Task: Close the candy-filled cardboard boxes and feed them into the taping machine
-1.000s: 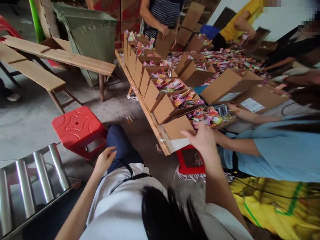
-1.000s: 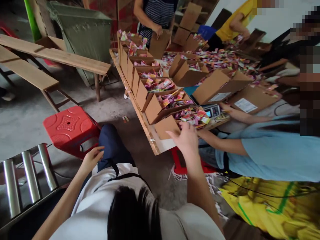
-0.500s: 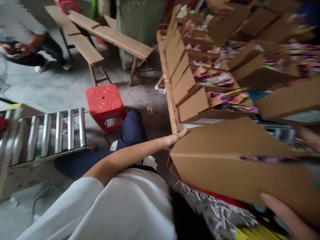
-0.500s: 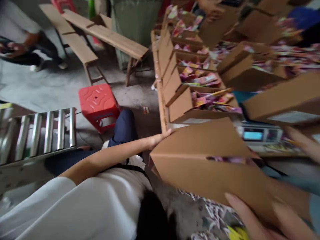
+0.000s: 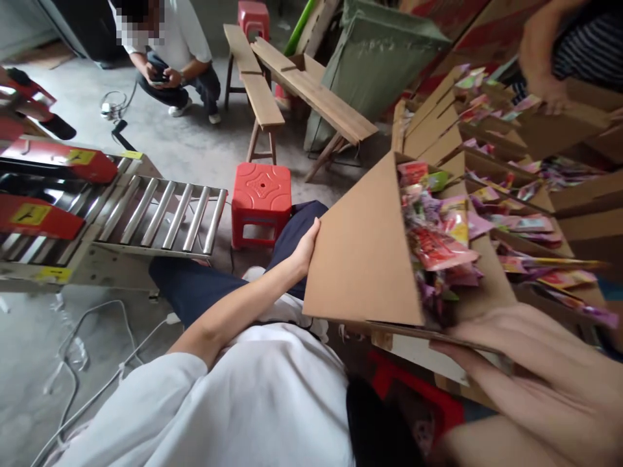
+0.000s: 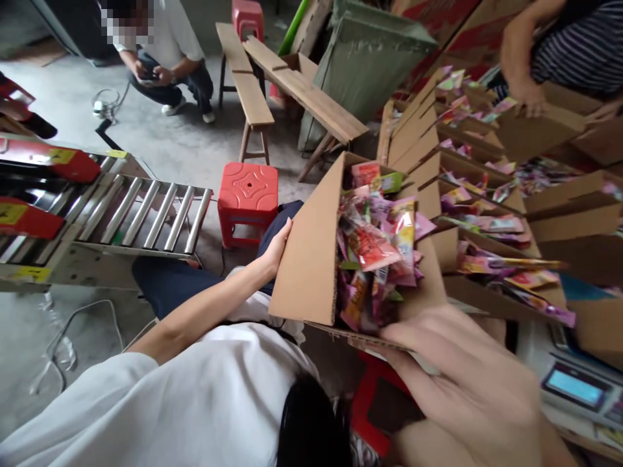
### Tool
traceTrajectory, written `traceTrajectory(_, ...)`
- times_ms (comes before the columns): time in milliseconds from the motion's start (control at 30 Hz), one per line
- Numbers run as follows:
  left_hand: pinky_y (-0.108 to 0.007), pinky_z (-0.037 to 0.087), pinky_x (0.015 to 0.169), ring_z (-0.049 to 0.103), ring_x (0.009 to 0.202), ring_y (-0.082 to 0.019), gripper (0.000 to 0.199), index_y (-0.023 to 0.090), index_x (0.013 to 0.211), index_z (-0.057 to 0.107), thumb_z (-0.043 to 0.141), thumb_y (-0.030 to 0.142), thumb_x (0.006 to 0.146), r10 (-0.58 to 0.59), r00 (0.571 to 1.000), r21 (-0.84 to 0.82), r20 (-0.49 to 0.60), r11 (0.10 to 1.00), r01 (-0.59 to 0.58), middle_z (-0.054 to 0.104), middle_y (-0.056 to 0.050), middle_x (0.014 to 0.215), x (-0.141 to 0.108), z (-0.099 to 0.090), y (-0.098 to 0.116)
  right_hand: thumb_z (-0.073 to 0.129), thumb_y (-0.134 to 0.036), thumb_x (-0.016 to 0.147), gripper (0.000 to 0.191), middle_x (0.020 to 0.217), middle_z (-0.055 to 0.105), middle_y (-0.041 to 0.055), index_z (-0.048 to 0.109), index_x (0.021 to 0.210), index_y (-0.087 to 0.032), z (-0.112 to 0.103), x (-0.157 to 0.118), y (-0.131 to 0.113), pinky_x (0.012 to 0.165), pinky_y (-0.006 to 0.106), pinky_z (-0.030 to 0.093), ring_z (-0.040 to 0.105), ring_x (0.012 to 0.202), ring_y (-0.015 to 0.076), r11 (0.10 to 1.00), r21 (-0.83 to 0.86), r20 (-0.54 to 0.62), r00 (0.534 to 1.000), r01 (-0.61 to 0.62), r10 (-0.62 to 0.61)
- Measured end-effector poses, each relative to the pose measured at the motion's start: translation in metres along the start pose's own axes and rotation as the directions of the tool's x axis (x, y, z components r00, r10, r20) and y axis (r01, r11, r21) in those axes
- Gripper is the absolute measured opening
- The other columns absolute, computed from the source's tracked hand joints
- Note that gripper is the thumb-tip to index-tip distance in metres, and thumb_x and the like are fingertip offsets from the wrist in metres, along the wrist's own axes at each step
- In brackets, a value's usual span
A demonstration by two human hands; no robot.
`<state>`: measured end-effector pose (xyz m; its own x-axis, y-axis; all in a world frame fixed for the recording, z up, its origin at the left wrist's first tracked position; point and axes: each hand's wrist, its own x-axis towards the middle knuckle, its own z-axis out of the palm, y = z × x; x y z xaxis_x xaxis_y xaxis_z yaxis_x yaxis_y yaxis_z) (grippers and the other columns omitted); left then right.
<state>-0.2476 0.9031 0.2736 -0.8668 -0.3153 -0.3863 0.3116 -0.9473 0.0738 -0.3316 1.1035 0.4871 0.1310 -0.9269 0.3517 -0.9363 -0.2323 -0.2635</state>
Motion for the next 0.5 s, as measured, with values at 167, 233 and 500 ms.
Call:
traceTrajectory(167,-0.038,0.057,0.087,0.073,0.077,-0.023,0.066,0.010,0.122,0.065,0.044,0.065,0.093,0.130,0.989,-0.050,-0.072,0.990,-0.134,0.076,-0.013,0.091,-0.011,-0.016,0.020,0.068,-0.014,0.084,0.016,0.075,0.062,0.0029,0.063,0.089,-0.029,0.028,0.024,0.022,0.060,0.035,0.048,0.057,0.072,0.0190,0.992,0.127,0.044,0.998,0.029,-0.035)
traceTrajectory(233,-0.038,0.057,0.088,0.073,0.079,-0.023,0.066,0.010,0.122,0.066,0.040,0.065,0.094,0.192,0.977,-0.066,-0.090,0.978,-0.198,0.076,-0.012,0.091,-0.009,-0.022,0.029,0.071,-0.010,0.082,0.019,0.075,0.062,0.0013,0.063,0.091,-0.025,0.041,0.040,0.039,0.063,0.030,0.048,0.057,0.072,0.0152,0.976,0.176,0.041,0.990,0.127,-0.136)
traceTrajectory(500,-0.037,0.054,0.095,0.071,0.098,-0.026,0.070,0.011,0.120,0.067,0.041,0.070,0.092,0.543,0.765,0.277,-0.346,0.839,-0.469,0.074,-0.017,0.106,0.033,-0.090,0.125,0.073,-0.019,0.083,0.007,0.072,0.063,0.0011,0.067,0.079,-0.020,0.154,0.153,0.104,0.069,0.030,0.046,0.055,0.075,0.0170,0.936,0.281,0.148,0.954,0.211,-0.259)
